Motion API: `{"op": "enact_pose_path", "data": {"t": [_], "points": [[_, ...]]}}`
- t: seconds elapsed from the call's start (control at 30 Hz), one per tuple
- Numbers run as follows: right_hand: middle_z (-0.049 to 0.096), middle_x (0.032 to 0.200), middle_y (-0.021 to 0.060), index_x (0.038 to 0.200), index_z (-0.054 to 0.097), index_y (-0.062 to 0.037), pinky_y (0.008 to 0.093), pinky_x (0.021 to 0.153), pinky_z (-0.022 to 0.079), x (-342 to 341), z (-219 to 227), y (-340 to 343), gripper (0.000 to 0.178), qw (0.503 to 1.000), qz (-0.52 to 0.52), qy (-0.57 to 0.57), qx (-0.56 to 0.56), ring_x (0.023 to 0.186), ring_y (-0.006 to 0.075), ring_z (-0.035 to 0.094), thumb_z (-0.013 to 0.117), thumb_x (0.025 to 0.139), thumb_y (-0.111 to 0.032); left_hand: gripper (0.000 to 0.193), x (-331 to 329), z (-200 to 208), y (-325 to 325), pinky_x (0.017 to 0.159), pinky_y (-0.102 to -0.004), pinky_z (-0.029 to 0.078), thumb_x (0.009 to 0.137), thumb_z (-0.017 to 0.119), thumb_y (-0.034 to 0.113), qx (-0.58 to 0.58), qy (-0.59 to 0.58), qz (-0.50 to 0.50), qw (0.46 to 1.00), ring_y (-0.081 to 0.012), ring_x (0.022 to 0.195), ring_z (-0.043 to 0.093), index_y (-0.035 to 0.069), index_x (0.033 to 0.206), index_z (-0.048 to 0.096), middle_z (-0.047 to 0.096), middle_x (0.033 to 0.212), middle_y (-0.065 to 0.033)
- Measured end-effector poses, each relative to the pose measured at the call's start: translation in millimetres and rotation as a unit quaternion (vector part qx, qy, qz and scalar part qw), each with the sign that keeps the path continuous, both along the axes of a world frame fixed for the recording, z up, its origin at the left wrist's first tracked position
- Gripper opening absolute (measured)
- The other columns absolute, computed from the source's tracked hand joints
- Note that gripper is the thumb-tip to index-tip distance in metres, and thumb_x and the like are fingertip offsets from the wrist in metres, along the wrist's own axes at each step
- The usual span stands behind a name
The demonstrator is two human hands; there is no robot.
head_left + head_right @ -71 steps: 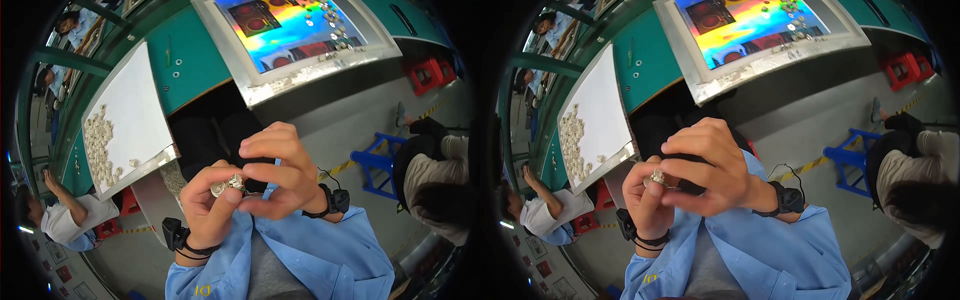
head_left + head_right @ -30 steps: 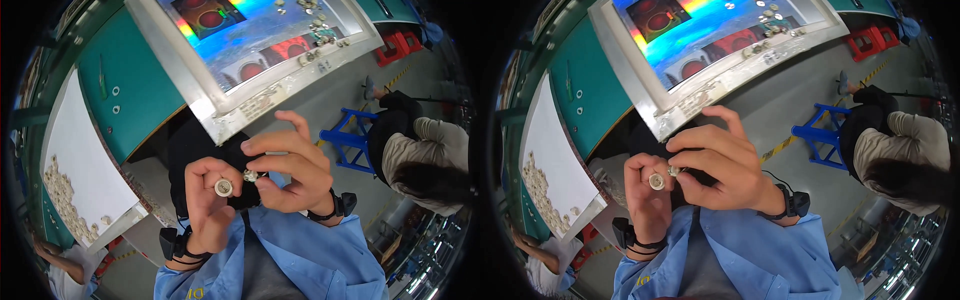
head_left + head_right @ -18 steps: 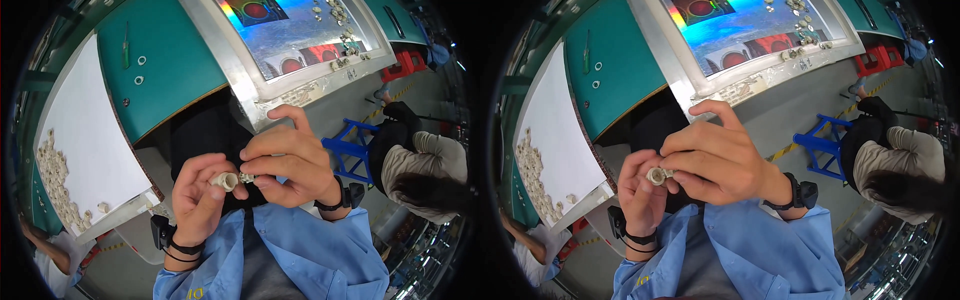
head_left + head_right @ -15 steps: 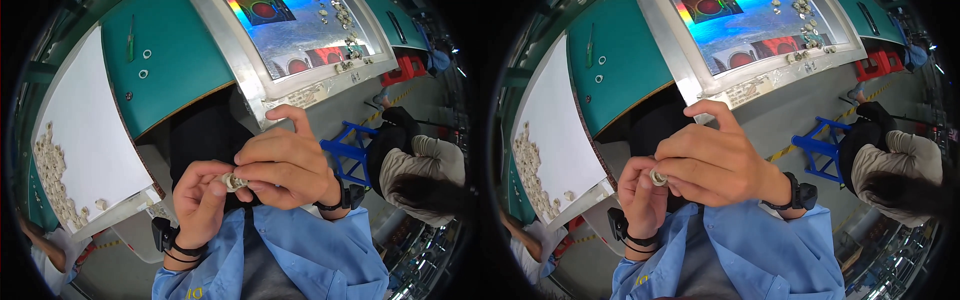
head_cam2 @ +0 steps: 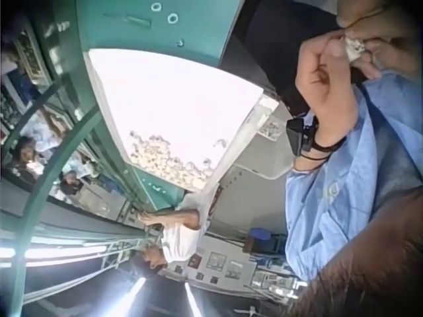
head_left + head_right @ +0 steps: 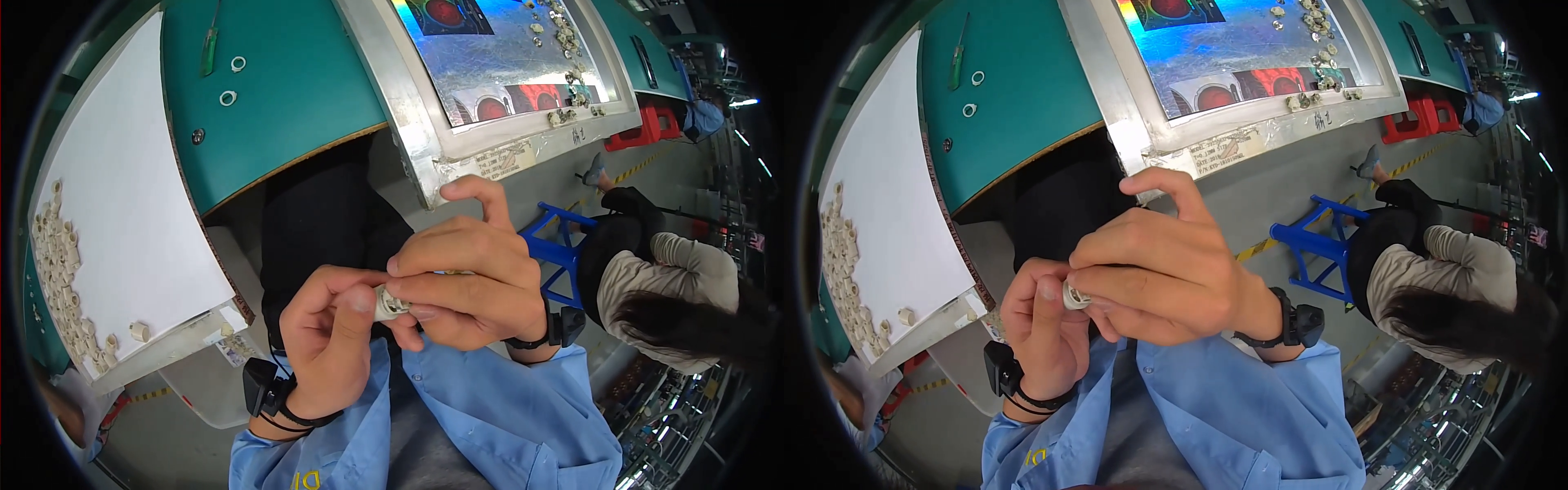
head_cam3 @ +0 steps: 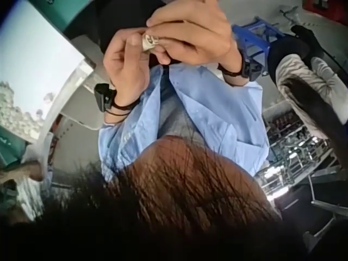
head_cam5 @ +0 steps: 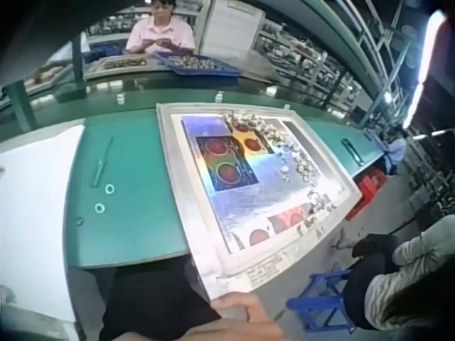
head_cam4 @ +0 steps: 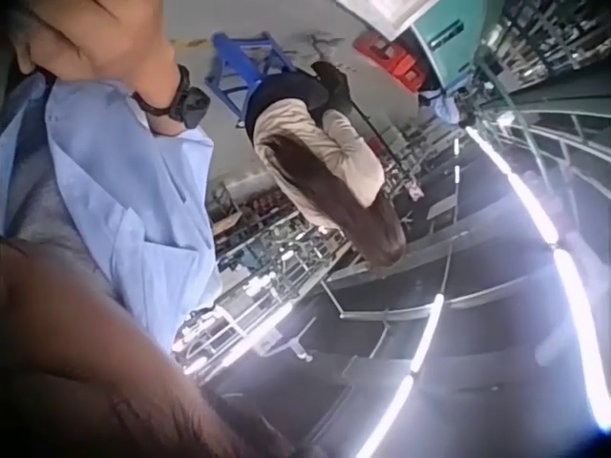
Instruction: The person picks up a white plastic housing and a metal component by hand, then inserts the metal piece into the housing. They pick up a small white ring and slide it over the assembly, then use a screwdriver to press the components together before setting the finished unit aside.
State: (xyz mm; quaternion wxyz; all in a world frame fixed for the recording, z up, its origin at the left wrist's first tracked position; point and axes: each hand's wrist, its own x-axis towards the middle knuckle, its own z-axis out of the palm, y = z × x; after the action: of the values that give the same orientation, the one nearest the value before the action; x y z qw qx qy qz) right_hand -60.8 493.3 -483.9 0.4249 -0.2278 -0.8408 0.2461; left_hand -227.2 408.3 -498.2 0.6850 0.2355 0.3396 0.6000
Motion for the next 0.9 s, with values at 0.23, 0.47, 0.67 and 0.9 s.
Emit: {"op": "enact_pose_path", "data": {"t": [0.23, 0.47, 0.67, 0.9], "points": [[0.072, 0.087, 0.0109, 0.090, 0.074, -0.0043, 0.0396, 0.095, 0.042, -1, -22, -10, 0.014, 0.997, -0.011, 0.072, -0.037, 0.071, 0.0187, 0.070, 0.071, 0.085, -0.017, 0.027, 5, 0, -2, 0.063, -0.0318, 0.058, 0.105, 0.053, 0.016, -0.001, 0.014, 0.019, 1.000, -0.0228, 0.070, 0.070, -0.011, 0.109, 0.057, 0.070, 0.089, -0.0198], [0.072, 0.088, 0.0109, 0.090, 0.074, -0.0047, 0.0383, 0.093, 0.041, 1, -25, -10, 0.014, 0.995, -0.001, 0.084, -0.058, 0.070, 0.0181, 0.070, 0.070, 0.086, -0.017, 0.025, 0, -1, -3, 0.063, -0.0321, 0.058, 0.105, 0.053, 0.015, -0.042, -0.035, -0.020, 0.998, -0.0231, 0.068, 0.070, -0.010, 0.108, 0.057, 0.070, 0.085, -0.0188], [0.073, 0.090, 0.0106, 0.090, 0.074, -0.0052, 0.0385, 0.092, 0.041, -1, -26, -7, 0.012, 0.996, 0.009, 0.070, -0.045, 0.068, 0.0185, 0.069, 0.071, 0.084, -0.015, 0.024, -1, -4, -3, 0.063, -0.0321, 0.058, 0.105, 0.053, 0.014, -0.069, -0.071, -0.027, 0.995, -0.0237, 0.067, 0.070, -0.009, 0.108, 0.057, 0.070, 0.083, -0.0177], [0.071, 0.099, 0.0120, 0.094, 0.075, -0.0038, 0.0438, 0.096, 0.038, -3, -21, -19, 0.018, 0.997, -0.065, -0.021, 0.033, 0.076, 0.0219, 0.072, 0.070, 0.080, -0.014, 0.023, 4, -10, -1, 0.064, -0.0306, 0.058, 0.104, 0.055, 0.014, -0.063, -0.033, 0.030, 0.997, -0.0212, 0.070, 0.071, -0.008, 0.106, 0.060, 0.071, 0.086, -0.0172]]}}
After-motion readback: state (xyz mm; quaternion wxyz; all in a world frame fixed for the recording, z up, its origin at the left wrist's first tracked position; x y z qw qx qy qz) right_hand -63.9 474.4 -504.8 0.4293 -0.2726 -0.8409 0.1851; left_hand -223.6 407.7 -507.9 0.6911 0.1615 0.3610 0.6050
